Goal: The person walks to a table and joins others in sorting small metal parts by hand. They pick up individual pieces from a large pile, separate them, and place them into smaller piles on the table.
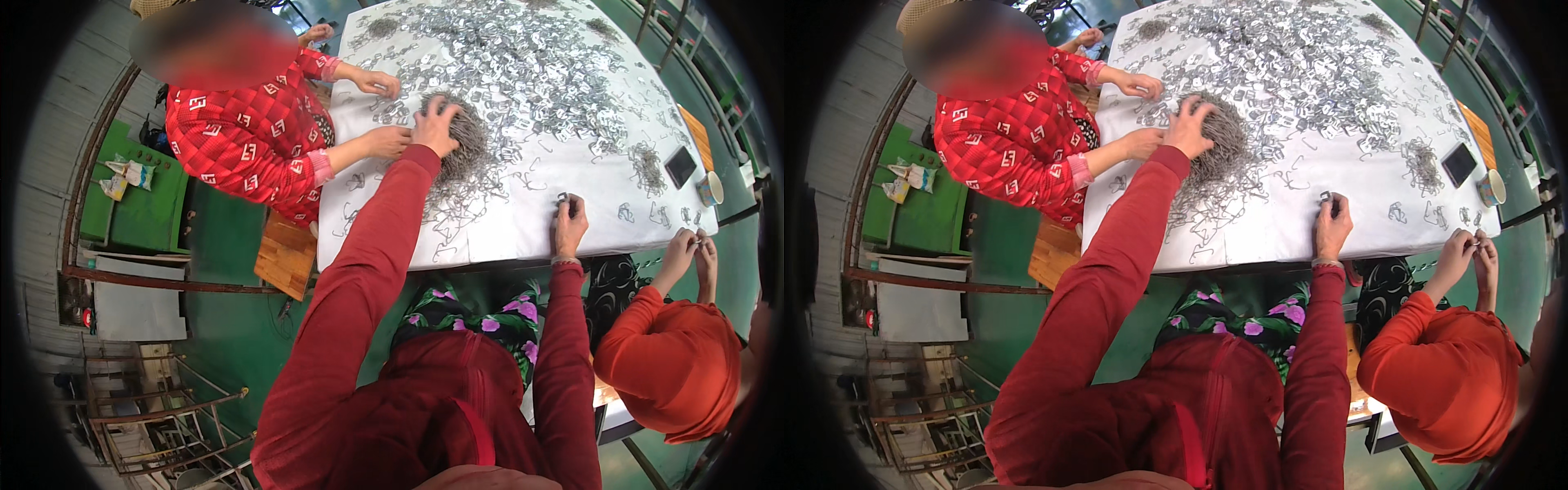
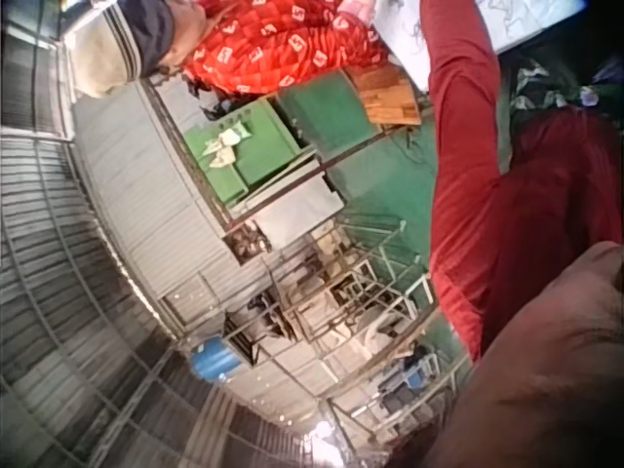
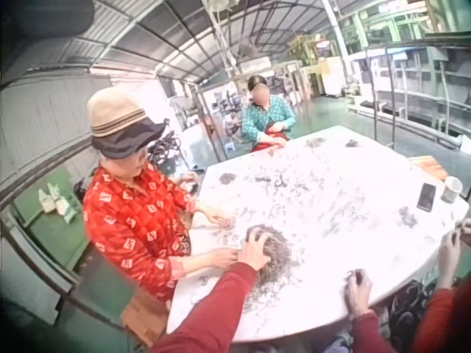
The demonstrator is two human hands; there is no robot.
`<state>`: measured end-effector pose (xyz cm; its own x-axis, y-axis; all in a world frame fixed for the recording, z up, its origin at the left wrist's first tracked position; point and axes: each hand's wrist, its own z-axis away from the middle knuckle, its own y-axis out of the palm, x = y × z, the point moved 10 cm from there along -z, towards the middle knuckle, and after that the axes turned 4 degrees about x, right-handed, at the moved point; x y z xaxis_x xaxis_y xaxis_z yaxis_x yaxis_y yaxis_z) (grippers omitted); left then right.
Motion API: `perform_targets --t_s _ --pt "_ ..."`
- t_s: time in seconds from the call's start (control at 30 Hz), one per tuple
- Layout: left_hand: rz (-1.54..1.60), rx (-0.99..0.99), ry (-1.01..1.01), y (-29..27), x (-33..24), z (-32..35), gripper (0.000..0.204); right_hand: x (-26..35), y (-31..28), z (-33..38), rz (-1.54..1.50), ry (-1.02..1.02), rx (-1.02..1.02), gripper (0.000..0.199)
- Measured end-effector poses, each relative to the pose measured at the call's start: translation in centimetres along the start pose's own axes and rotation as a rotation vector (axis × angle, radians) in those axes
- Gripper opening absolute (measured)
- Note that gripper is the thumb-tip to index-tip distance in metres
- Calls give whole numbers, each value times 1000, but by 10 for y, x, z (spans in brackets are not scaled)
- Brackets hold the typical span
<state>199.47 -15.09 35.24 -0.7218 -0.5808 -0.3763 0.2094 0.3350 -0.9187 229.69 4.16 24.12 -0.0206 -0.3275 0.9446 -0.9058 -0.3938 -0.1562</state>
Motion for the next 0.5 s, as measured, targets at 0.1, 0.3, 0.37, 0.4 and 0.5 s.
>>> perform_targets --t_s 0.1,0.3,0.37,0.4,0.5 --pt "217 -176 -23 -11 45 10 66 -2 0 2 0 58 11 14" --pt "97 -197 -50 -6 40 17 65 4 1 -1 16 19 -1 13" --pt "43 -128 -117 -6 31 15 66 6 1 -2 14 37 8 14" --pt "-10 -75 -154 -7 21 16 66 6 1 -2 27 30 3 15" --pt "-304 -214 -94 -22 -27 24 66 4 -1 -2 61 32 -17 20"
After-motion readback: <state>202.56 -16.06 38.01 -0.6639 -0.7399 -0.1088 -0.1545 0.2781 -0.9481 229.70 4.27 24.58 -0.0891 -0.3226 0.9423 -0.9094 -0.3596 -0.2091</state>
